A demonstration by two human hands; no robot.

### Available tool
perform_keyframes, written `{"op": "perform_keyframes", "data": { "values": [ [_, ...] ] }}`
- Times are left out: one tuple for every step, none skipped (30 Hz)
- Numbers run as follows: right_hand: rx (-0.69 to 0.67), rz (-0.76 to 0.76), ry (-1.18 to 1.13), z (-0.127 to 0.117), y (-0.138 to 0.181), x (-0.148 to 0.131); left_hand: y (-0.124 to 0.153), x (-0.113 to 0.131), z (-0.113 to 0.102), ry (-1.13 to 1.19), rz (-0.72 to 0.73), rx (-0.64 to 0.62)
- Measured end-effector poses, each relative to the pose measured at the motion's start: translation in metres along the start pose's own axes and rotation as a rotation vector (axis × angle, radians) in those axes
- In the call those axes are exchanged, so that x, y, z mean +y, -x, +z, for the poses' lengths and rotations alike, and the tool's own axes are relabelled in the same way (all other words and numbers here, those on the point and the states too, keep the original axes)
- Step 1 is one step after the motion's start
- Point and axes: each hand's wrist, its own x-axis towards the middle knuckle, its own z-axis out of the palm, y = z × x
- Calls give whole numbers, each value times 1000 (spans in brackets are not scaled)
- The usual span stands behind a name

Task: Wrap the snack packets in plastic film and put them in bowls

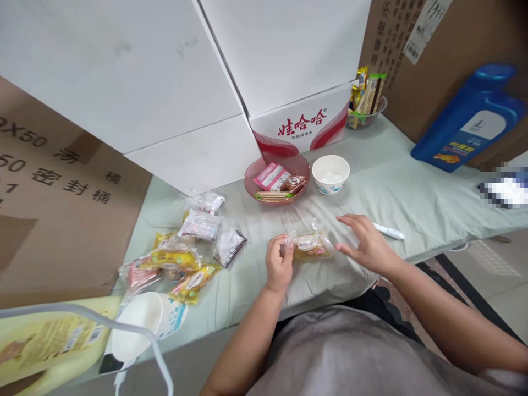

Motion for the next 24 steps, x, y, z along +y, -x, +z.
{"op": "perform_keyframes", "data": {
  "values": [
    [-13,-37,-53,7,-3,-11,0,0,0,40,-55,14],
    [-24,-61,-92,14,-6,-20,1,1,-1,79,-107,32],
    [-25,-66,-117,20,-9,-25,2,1,-3,116,-153,57],
    [-9,-50,-129,24,-11,-26,2,0,-6,149,-190,88],
    [16,-17,-129,26,-13,-24,3,-1,-11,177,-219,126],
    [51,27,-119,26,-14,-18,4,-3,-17,200,-243,170],
    [87,72,-103,25,-15,-10,5,-6,-25,219,-267,216],
    [122,116,-83,21,-14,-1,6,-10,-33,231,-289,263],
    [159,154,-62,16,-12,7,8,-13,-42,229,-304,312],
    [200,187,-43,10,-9,14,10,-16,-51,204,-306,368],
    [246,215,-27,4,-7,18,11,-17,-60,154,-289,431],
    [294,234,-12,-2,-4,18,13,-16,-67,86,-244,493],
    [333,239,-4,-7,-1,16,14,-13,-72,3,-169,547],
    [351,225,-7,-10,0,11,15,-7,-75,-83,-72,583],
    [337,186,-26,-12,0,4,15,0,-76,-158,38,583],
    [286,126,-57,-11,-1,-5,14,8,-74,-215,145,532],
    [204,52,-92,-9,-3,-13,14,17,-71,-254,238,428],
    [108,-19,-123,-5,-6,-20,12,26,-66,-283,309,281],
    [15,-76,-139,1,-10,-25,11,33,-60,-303,359,116],
    [-58,-107,-137,7,-14,-28,10,39,-54,-319,393,-42],
    [-109,-112,-117,13,-17,-29,9,42,-48,-340,412,-169],
    [-141,-94,-89,20,-20,-28,9,43,-43,-373,418,-250],
    [-163,-65,-61,25,-21,-26,8,41,-39,-417,415,-287],
    [-190,-31,-38,29,-22,-24,8,38,-36,-469,399,-293]
  ]
}}
